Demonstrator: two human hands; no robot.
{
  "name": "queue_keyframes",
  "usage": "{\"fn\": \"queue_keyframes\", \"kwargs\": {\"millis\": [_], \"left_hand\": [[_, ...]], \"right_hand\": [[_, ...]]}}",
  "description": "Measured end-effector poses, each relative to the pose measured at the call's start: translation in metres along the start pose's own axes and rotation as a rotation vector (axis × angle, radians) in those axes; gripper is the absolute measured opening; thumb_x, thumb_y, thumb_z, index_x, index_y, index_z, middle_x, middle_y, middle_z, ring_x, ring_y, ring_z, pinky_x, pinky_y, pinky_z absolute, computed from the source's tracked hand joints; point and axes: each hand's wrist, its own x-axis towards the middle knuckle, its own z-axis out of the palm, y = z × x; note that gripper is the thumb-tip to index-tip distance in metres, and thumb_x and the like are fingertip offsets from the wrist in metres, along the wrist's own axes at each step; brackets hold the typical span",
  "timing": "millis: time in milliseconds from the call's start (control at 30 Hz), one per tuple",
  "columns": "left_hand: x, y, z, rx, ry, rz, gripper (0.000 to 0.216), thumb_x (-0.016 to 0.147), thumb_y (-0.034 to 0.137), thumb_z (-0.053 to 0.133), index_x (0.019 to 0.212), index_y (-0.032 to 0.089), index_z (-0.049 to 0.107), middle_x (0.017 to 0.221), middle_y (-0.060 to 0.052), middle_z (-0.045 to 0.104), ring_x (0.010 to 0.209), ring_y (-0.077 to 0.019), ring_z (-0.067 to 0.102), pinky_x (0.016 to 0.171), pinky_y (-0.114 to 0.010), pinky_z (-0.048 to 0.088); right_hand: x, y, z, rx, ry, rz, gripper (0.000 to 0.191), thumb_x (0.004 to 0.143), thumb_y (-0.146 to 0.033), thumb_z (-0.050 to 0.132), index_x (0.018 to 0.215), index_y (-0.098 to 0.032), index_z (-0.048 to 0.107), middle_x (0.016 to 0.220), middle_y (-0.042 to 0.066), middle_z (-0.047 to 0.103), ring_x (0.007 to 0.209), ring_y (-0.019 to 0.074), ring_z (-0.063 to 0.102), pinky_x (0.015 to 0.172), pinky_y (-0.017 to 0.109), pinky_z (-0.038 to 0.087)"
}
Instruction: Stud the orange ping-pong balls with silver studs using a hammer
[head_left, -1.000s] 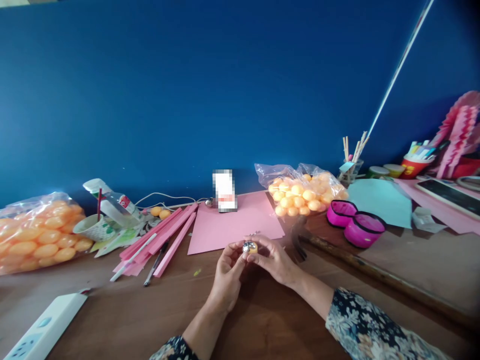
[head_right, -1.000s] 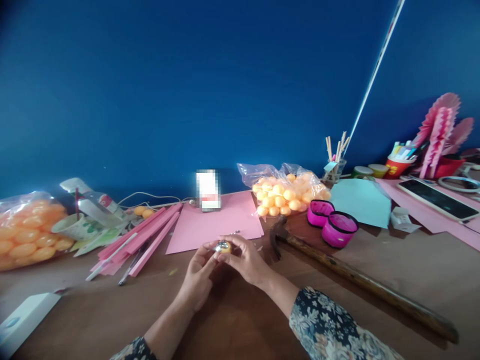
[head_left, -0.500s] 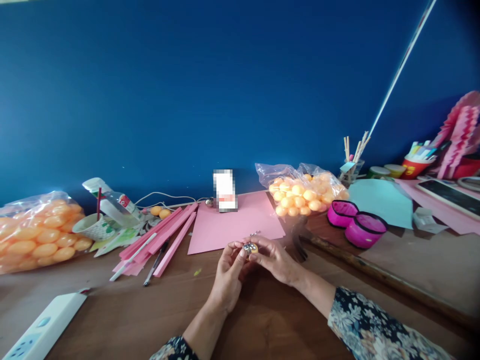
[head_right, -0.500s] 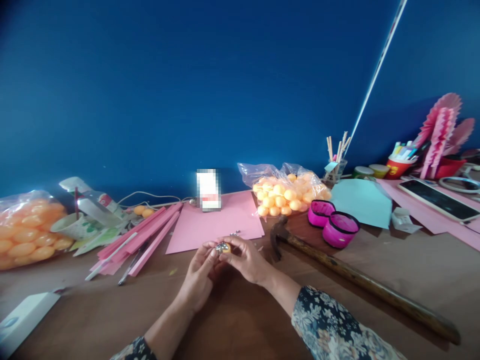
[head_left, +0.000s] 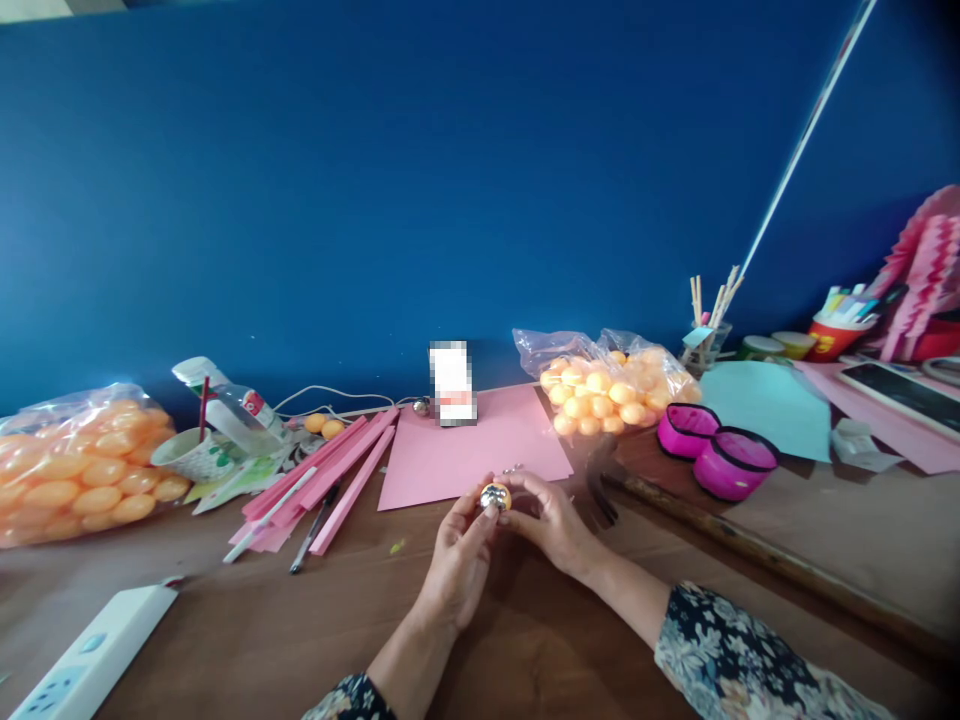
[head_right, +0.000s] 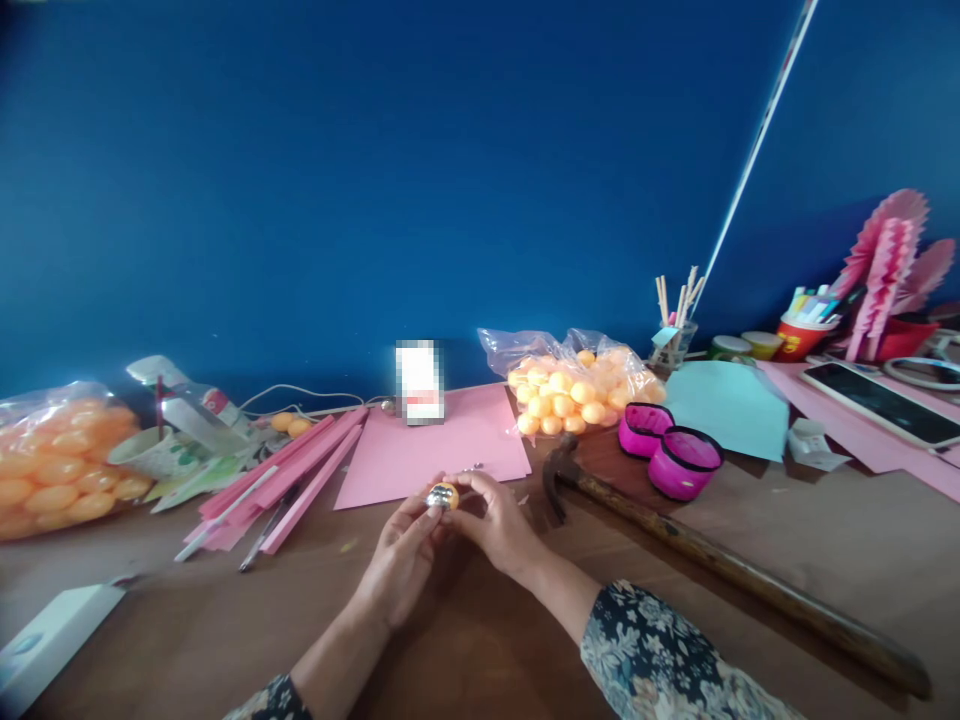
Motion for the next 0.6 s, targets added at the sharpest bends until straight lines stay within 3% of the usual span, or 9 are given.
{"fn": "queue_keyframes", "kwargs": {"millis": [200, 367, 600], "left_hand": [[0.0003, -0.0003, -0.0006, 0.156, 0.064, 0.059, 0.038, 0.070, 0.026, 0.068, 0.105, 0.017, 0.058, 0.103, -0.008, 0.064, 0.097, -0.0197, 0.060, 0.090, -0.033, 0.043], [-0.0006, 0.0011, -0.0005, 0.217, 0.075, 0.065, 0.033, 0.071, 0.029, 0.067, 0.100, 0.017, 0.058, 0.101, -0.009, 0.065, 0.095, -0.0198, 0.061, 0.087, -0.032, 0.045], [-0.0010, 0.0022, -0.0010, 0.259, 0.039, 0.092, 0.044, 0.071, 0.029, 0.067, 0.112, 0.020, 0.055, 0.100, -0.008, 0.067, 0.098, -0.0215, 0.060, 0.088, -0.034, 0.045]], "right_hand": [[-0.0018, -0.0019, -0.0006, -0.205, -0.001, -0.099, 0.037, 0.083, -0.027, 0.055, 0.120, -0.023, 0.050, 0.120, 0.007, 0.055, 0.112, 0.0216, 0.049, 0.099, 0.040, 0.037], [-0.0024, -0.0053, -0.0014, -0.196, -0.015, -0.071, 0.032, 0.082, -0.024, 0.056, 0.114, -0.022, 0.051, 0.113, 0.006, 0.058, 0.104, 0.0197, 0.055, 0.092, 0.036, 0.043], [-0.0004, -0.0088, -0.0027, -0.228, -0.029, -0.059, 0.027, 0.083, -0.026, 0.054, 0.109, -0.021, 0.053, 0.105, 0.006, 0.060, 0.095, 0.0185, 0.058, 0.087, 0.032, 0.046]]}}
